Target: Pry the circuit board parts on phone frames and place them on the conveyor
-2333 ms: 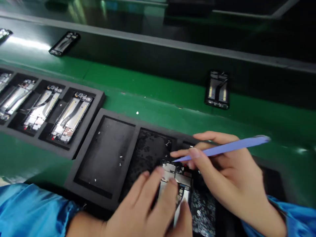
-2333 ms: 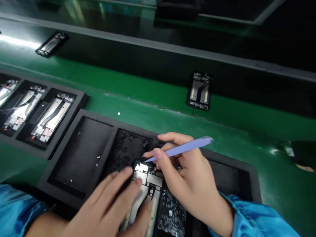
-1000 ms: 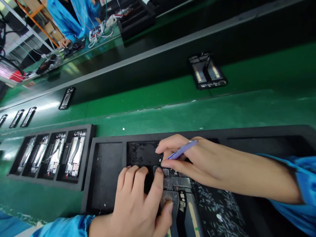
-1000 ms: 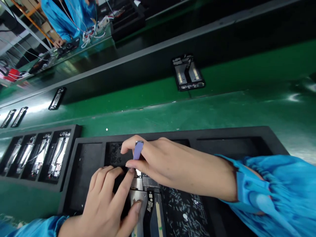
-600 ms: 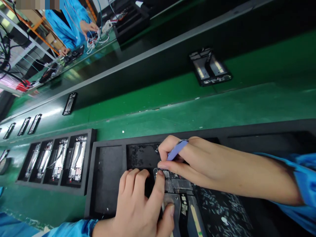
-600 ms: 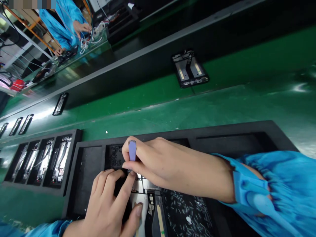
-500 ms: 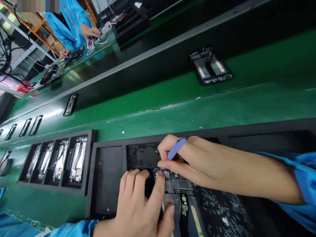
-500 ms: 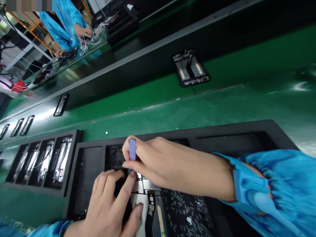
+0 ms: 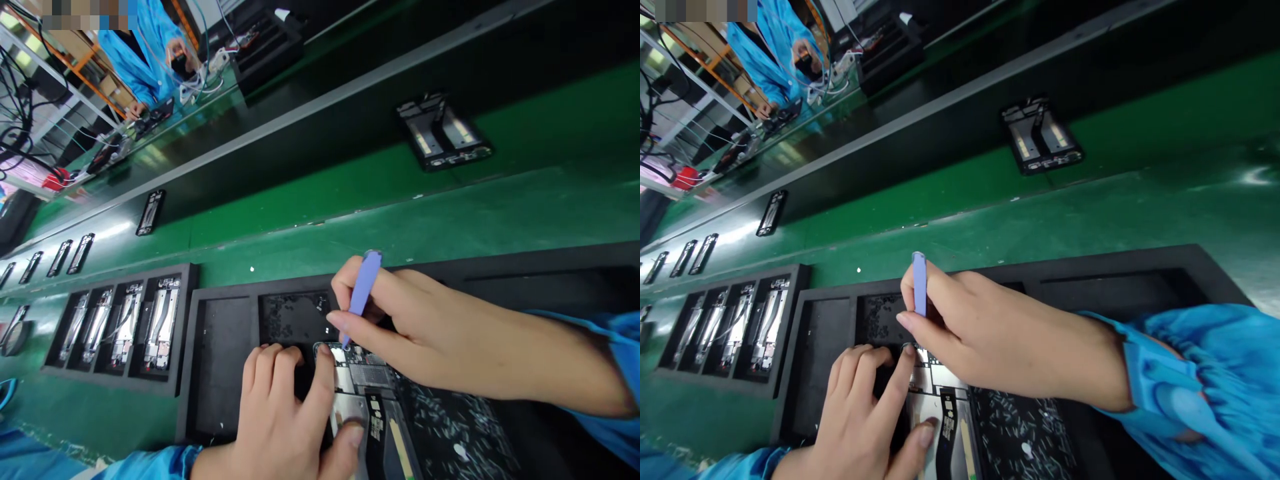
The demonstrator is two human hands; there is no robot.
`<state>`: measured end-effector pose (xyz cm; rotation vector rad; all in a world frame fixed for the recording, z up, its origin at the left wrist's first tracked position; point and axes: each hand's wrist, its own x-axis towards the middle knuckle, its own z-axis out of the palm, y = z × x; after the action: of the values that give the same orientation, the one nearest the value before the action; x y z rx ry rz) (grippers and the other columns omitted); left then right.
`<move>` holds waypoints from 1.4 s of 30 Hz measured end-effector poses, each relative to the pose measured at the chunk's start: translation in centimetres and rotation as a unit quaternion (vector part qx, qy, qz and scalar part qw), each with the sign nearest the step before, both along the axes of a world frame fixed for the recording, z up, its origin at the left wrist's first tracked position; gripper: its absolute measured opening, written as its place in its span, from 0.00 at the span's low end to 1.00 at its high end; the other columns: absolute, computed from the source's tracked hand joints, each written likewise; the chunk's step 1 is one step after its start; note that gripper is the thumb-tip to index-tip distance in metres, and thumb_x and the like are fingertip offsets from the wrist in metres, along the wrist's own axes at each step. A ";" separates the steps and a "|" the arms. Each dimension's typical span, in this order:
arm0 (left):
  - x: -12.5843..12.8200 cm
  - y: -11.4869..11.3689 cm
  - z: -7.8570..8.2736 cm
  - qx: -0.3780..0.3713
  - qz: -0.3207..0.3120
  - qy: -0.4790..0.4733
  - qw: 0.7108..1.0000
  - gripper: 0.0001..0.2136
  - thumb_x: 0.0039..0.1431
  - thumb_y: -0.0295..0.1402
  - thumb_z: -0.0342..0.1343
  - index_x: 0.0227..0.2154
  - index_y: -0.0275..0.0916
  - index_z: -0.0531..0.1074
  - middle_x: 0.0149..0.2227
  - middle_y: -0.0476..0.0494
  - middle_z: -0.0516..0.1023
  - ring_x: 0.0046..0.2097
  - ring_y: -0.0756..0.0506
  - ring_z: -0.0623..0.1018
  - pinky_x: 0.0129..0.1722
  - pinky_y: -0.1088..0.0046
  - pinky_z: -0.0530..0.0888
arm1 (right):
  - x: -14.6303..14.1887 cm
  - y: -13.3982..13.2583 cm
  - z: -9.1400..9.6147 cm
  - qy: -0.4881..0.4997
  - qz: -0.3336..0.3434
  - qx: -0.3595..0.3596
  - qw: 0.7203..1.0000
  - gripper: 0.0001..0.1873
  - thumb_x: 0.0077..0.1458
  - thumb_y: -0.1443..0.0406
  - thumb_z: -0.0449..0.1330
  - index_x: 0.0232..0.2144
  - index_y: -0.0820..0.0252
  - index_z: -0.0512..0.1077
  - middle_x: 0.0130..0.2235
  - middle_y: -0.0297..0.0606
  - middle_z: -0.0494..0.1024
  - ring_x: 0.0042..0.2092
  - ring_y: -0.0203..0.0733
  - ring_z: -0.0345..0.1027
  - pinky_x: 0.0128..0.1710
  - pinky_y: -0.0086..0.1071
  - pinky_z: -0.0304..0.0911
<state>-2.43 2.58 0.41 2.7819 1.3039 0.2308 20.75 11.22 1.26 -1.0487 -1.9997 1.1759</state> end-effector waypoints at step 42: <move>0.3 -0.2 1.5 0.008 -0.020 0.016 1.000 0.22 0.69 0.36 0.50 0.62 0.31 0.65 0.55 0.28 0.67 0.55 0.32 0.69 0.53 0.51 0.68 | -0.3 0.8 -1.1 0.025 -0.138 -0.180 0.974 0.07 0.59 0.65 0.56 0.33 0.53 0.59 0.21 0.24 0.76 0.27 0.40 0.77 0.25 0.30 0.66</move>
<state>-2.14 2.34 1.93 2.8335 1.2565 0.1968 20.45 11.98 0.17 -1.4087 -1.5704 1.4217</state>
